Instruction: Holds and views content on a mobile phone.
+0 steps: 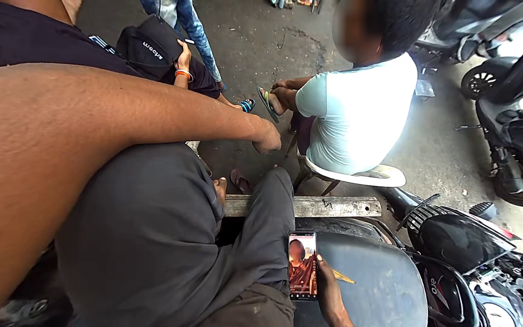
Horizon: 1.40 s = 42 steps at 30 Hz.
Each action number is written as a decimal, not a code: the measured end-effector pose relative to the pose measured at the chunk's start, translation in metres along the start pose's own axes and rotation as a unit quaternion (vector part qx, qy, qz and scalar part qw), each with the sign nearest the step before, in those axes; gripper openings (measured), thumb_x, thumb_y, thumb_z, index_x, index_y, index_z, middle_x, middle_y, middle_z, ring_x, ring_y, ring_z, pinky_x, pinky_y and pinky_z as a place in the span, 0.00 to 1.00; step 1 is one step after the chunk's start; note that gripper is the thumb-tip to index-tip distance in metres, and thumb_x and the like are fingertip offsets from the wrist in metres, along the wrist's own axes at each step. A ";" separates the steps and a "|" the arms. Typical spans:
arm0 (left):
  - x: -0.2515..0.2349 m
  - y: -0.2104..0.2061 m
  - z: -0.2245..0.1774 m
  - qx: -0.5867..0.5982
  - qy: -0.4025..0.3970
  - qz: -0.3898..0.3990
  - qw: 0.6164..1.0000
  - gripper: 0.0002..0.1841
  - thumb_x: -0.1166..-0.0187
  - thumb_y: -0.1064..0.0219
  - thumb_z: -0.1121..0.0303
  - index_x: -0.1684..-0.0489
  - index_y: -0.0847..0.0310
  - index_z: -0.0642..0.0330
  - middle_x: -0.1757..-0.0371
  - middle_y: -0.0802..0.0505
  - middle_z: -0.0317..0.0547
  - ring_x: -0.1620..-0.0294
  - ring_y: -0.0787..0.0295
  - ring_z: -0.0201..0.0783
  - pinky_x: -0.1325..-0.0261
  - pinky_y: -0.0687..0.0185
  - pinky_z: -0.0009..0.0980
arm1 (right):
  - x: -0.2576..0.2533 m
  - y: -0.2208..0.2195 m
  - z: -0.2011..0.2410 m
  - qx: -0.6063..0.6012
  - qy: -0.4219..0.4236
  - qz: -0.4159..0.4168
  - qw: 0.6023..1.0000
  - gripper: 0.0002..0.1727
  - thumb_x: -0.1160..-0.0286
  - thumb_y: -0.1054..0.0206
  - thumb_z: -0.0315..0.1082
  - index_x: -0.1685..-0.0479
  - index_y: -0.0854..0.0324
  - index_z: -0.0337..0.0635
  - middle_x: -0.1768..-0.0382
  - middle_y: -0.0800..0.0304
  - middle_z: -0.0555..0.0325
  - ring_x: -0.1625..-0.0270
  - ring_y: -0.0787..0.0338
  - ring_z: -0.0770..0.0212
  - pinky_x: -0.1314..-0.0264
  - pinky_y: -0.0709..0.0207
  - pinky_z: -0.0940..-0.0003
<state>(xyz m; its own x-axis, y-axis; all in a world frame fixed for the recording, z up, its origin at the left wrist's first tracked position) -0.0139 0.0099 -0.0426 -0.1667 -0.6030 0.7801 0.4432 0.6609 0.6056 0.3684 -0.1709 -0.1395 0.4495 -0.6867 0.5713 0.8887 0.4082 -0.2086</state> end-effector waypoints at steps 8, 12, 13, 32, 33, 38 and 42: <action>0.001 0.000 0.000 -0.002 -0.002 0.000 1.000 0.10 0.24 0.28 0.68 0.49 0.12 0.59 0.52 0.07 0.51 0.46 0.09 0.54 0.45 0.17 0.55 | 0.001 0.000 -0.001 0.010 -0.010 -0.010 1.000 0.30 0.10 0.60 0.47 0.31 0.23 0.33 0.44 0.09 0.47 0.41 0.10 0.62 0.33 0.18 0.66; 0.000 -0.002 0.001 -0.004 -0.001 0.000 1.000 0.10 0.24 0.29 0.67 0.48 0.12 0.58 0.52 0.07 0.51 0.46 0.09 0.54 0.45 0.17 0.55 | 0.001 0.000 0.000 -0.003 -0.010 -0.005 1.000 0.30 0.10 0.60 0.47 0.32 0.23 0.33 0.46 0.08 0.47 0.43 0.09 0.61 0.35 0.16 0.65; 0.000 -0.002 0.001 -0.003 -0.001 -0.001 1.000 0.10 0.23 0.29 0.67 0.48 0.12 0.59 0.52 0.07 0.52 0.45 0.09 0.54 0.44 0.17 0.55 | 0.001 0.000 0.000 -0.002 -0.008 -0.005 1.000 0.30 0.10 0.60 0.46 0.32 0.23 0.32 0.46 0.08 0.47 0.43 0.09 0.61 0.34 0.17 0.65; 0.000 -0.003 0.002 -0.003 -0.002 0.003 1.000 0.11 0.24 0.28 0.67 0.48 0.12 0.57 0.51 0.07 0.51 0.45 0.09 0.53 0.44 0.17 0.55 | 0.001 0.000 0.000 0.010 -0.012 -0.006 1.000 0.29 0.11 0.59 0.46 0.33 0.22 0.33 0.46 0.09 0.48 0.43 0.09 0.61 0.35 0.17 0.64; -0.001 -0.004 0.002 -0.003 -0.002 0.003 1.000 0.11 0.24 0.28 0.66 0.48 0.12 0.57 0.52 0.07 0.51 0.45 0.09 0.53 0.44 0.17 0.55 | 0.001 0.001 0.000 0.013 -0.010 -0.006 1.000 0.29 0.12 0.58 0.46 0.32 0.22 0.33 0.45 0.09 0.47 0.41 0.10 0.61 0.34 0.17 0.64; -0.001 -0.005 0.003 -0.003 0.003 0.004 1.000 0.10 0.24 0.29 0.67 0.49 0.12 0.57 0.53 0.07 0.50 0.47 0.09 0.53 0.46 0.16 0.55 | 0.000 0.001 0.000 0.021 -0.011 -0.008 1.000 0.29 0.12 0.58 0.46 0.29 0.24 0.33 0.43 0.09 0.48 0.40 0.10 0.61 0.33 0.18 0.65; 0.000 -0.004 0.002 -0.005 -0.005 0.004 1.000 0.10 0.23 0.29 0.67 0.49 0.12 0.58 0.53 0.07 0.51 0.46 0.09 0.53 0.45 0.17 0.54 | 0.000 0.001 0.000 0.016 -0.009 0.000 1.000 0.29 0.12 0.59 0.45 0.30 0.24 0.33 0.45 0.09 0.47 0.43 0.09 0.61 0.35 0.17 0.64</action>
<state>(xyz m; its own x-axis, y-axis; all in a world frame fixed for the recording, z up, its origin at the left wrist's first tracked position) -0.0179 0.0078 -0.0447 -0.1720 -0.5936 0.7862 0.4540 0.6605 0.5980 0.3691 -0.1709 -0.1397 0.4483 -0.6757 0.5852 0.8849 0.4282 -0.1833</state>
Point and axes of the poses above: each hand's wrist, its own x-axis away from the middle knuckle, its own y-axis out of the back of the hand, z = x × y, the point moved 3 cm from there along -x, towards the middle knuckle
